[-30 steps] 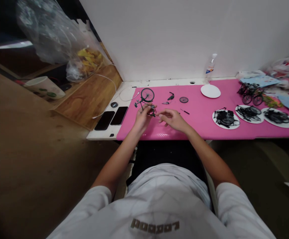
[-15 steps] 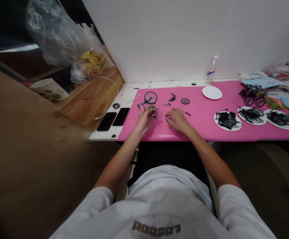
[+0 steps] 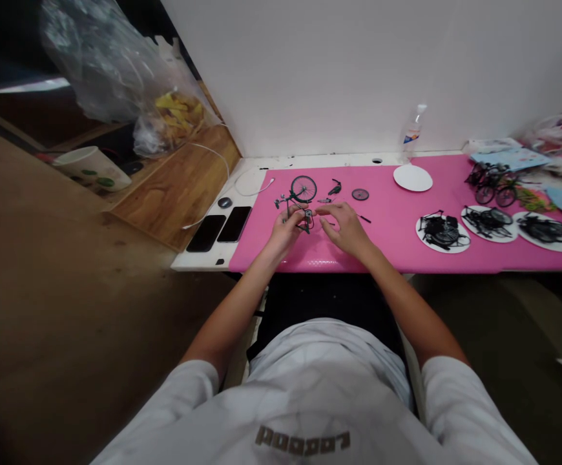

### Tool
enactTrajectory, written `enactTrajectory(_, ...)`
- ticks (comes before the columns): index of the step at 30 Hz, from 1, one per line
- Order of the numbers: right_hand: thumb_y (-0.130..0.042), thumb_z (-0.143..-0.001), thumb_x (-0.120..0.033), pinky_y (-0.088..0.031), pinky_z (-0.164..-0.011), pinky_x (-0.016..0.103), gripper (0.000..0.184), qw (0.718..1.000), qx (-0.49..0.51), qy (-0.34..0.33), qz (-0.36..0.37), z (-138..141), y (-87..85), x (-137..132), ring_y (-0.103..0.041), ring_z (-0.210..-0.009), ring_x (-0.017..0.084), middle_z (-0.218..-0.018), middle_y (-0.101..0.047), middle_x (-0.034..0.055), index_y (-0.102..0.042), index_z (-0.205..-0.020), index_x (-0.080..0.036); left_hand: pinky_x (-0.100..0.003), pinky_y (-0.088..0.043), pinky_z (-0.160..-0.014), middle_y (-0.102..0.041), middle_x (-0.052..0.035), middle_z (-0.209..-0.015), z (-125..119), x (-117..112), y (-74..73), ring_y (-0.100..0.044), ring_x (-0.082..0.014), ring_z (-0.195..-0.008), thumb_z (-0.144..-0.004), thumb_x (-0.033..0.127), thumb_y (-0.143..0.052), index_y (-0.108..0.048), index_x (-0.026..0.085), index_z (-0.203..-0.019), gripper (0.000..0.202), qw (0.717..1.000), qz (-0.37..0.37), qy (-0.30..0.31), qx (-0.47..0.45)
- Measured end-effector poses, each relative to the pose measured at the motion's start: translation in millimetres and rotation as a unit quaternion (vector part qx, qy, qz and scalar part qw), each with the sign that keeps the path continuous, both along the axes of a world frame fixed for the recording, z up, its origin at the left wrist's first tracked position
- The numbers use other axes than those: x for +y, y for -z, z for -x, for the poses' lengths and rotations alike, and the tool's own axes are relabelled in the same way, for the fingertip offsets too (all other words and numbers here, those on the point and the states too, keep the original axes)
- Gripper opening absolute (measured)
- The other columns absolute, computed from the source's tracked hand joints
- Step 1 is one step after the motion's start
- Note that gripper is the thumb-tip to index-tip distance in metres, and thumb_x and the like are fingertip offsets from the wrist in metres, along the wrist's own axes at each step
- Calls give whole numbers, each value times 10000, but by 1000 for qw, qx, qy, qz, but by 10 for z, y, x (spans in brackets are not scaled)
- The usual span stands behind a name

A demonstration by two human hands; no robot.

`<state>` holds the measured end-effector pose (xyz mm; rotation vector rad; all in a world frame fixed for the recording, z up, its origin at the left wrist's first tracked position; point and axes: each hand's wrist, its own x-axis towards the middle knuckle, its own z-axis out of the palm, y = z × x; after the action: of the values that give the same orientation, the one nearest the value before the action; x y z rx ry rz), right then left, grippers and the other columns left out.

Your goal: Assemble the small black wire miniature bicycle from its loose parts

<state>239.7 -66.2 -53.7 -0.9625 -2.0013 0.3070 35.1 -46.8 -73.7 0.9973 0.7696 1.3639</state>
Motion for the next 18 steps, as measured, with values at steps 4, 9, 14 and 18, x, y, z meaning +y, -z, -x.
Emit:
enactTrajectory(4,-693,-1052,-323,-510,-1211,646,257,999,12,23,-28,56,-4,-21,-667,-1353,340,-1326,-808,84,-799,-1286,-306,-252,-559,-706,-801,-54,-898,-55,-38,-13,-706,-130,-736,-897,248,-796,-739,163,-1078,208,1000,-15,10,22)
enactTrajectory(9,-774,-1006,-349,-592,-1110,595,204,997,55,27,-43,74,-31,-64,-725,-1254,327,-1241,-822,77,-827,-1199,-310,-274,-581,-707,-824,-99,-975,-107,-139,-50,-792,-201,-864,-931,377,-829,-735,173,-1094,278,996,-64,11,65)
enactTrajectory(14,-815,-976,-348,-596,-1113,570,95,991,122,35,-50,119,-81,-133,-751,-1214,310,-1171,-838,64,-836,-1057,-303,-334,-627,-886,-831,-112,-1112,-113,-228,-85,-814,-243,-1043,-942,528,-845,-745,190,-1174,422,986,-132,-9,103)
enactTrajectory(18,-804,-974,-368,-616,-1083,534,81,985,168,36,-3,152,-120,-175,-781,-1138,284,-1122,-858,38,-822,-1008,-296,-368,-622,-946,-816,-121,-1163,-144,-253,-67,-794,-242,-1044,-936,547,-852,-754,188,-1179,445,979,-163,-29,121)
